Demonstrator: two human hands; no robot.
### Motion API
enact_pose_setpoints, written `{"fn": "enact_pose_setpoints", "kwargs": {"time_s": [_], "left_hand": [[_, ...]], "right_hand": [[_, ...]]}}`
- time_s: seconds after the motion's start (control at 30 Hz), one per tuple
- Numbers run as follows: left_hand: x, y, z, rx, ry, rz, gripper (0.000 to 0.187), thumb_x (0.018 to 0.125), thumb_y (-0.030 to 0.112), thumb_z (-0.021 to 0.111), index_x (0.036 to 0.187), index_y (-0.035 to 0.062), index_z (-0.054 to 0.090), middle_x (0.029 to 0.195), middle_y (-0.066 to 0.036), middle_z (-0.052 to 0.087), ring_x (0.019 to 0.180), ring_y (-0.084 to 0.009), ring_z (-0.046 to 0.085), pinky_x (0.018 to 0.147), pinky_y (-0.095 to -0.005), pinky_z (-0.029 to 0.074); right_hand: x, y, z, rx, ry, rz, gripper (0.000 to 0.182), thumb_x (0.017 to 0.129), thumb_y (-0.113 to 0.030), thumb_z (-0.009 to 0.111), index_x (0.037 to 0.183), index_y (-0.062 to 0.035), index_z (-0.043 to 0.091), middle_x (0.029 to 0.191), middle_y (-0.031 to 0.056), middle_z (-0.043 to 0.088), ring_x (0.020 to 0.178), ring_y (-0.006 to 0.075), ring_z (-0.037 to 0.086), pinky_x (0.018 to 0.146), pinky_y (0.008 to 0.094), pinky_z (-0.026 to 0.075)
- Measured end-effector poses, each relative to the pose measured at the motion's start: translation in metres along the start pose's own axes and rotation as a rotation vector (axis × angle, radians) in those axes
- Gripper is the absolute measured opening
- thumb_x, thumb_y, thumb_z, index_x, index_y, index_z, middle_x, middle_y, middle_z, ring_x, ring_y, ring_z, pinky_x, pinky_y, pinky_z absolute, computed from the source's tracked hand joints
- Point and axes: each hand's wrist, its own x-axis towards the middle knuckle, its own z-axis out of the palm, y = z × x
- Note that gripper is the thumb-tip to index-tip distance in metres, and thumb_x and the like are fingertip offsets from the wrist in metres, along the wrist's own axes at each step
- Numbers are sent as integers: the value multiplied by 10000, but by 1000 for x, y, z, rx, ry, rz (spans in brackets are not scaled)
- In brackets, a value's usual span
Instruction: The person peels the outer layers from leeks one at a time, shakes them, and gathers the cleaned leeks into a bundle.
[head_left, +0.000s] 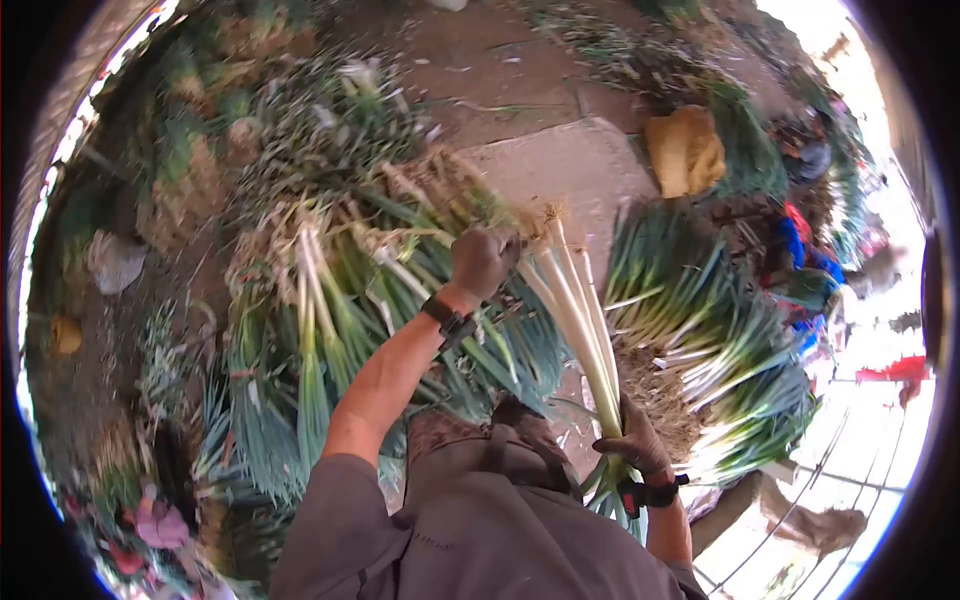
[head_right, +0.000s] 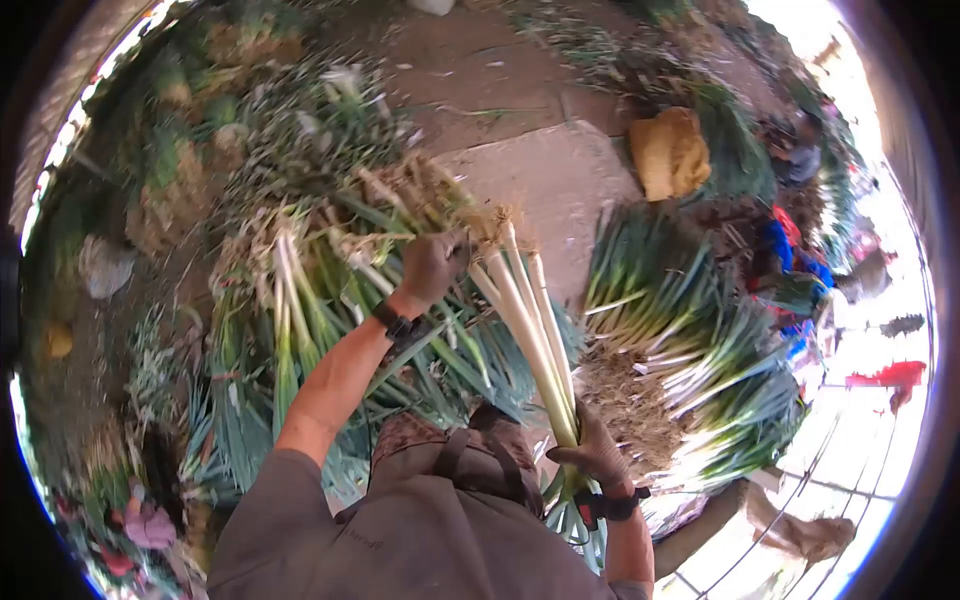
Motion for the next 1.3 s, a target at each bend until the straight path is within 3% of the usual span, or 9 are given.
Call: {"fn": "enact_pose_setpoints", "kwargs": {"time_s": [0.17, 0.23, 0.37, 0.53, 0.7, 0.93, 1.1, 1.23, 1.3], "left_hand": [[-2, -206, -132, 200, 135, -643, 461, 919, 495, 600, 874, 58, 739, 872, -248, 706, 820, -447, 681, 699, -529, 506], [-9, -237, -176, 514, -149, -649, 634, 843, 503, 690, 1321, 99, 593, 1064, -270, 715, 956, -441, 685, 776, -495, 542], [-43, -154, -172, 571, -111, -348, 1123, 674, 490, 880, 1533, 52, 304, 1529, -262, 422, 1392, -408, 439, 1112, -473, 407], [-108, -23, -90, 385, -1053, -143, 1272, 696, 460, 897, 1641, 109, 122, 1676, -234, 156, 1573, -333, 121, 1272, -573, 39], [-143, -53, -100, -43, -1146, -349, 1141, 721, 282, 907, 1622, 94, 232, 1119, -124, 748, 957, -261, 737, 882, -422, 618], [-213, -100, -102, -1194, -490, -852, 663, 784, 121, 874, 1360, -17, 576, 1186, -117, 669, 962, -163, 700, 901, -314, 606], [-237, -112, -66, -1169, -200, -1006, 425, 796, 294, 866, 1043, 9, 669, 822, -55, 696, 721, -165, 698, 632, -296, 570], [-252, -142, -7, -1259, 43, -1344, 267, 900, 296, 750, 901, 35, 696, 750, -90, 683, 594, -212, 649, 553, -346, 528], [-291, -181, 23, -960, -84, -1454, 265, 939, 286, 699, 980, 25, 716, 803, -76, 698, 614, -202, 645, 563, -354, 519]], "right_hand": [[-26, 26, 1, -190, -90, 51, 1057, 586, -230, 896, 1498, 24, 426, 1204, 159, 674, 1087, 232, 638, 1001, 352, 491], [-24, 52, -4, -280, -66, 95, 1055, 578, -234, 890, 1507, -30, 431, 1105, 183, 720, 969, 285, 707, 912, 383, 557], [19, 61, -6, -848, -122, -26, 1026, 596, -255, 854, 1509, -94, 414, 940, 206, 719, 856, 359, 731, 785, 440, 597], [86, -1, 10, -1419, -285, -320, 1002, 649, -303, 851, 1544, -310, 400, 925, 138, 633, 795, 300, 666, 680, 456, 556], [172, -98, 30, -1617, -319, -916, 865, 694, -341, 880, 1485, -306, 531, 948, 42, 620, 745, 124, 501, 608, 314, 420], [284, -234, 129, -1677, -155, -1482, 623, 818, -123, 728, 1395, -328, 611, 1183, 57, 653, 1161, 256, 598, 1115, 482, 407], [317, -146, 202, -854, 179, -872, 712, 794, -217, 757, 1443, -84, 494, 1302, 187, 578, 1270, 371, 528, 1103, 470, 428], [336, 78, 251, -821, -543, -798, 470, 928, -323, 699, 1291, -39, 608, 1136, 161, 672, 913, 341, 683, 771, 424, 552], [288, 91, 283, -448, -638, -266, 438, 988, -387, 632, 1242, -31, 651, 1108, 122, 666, 885, 283, 656, 778, 396, 534]]}}
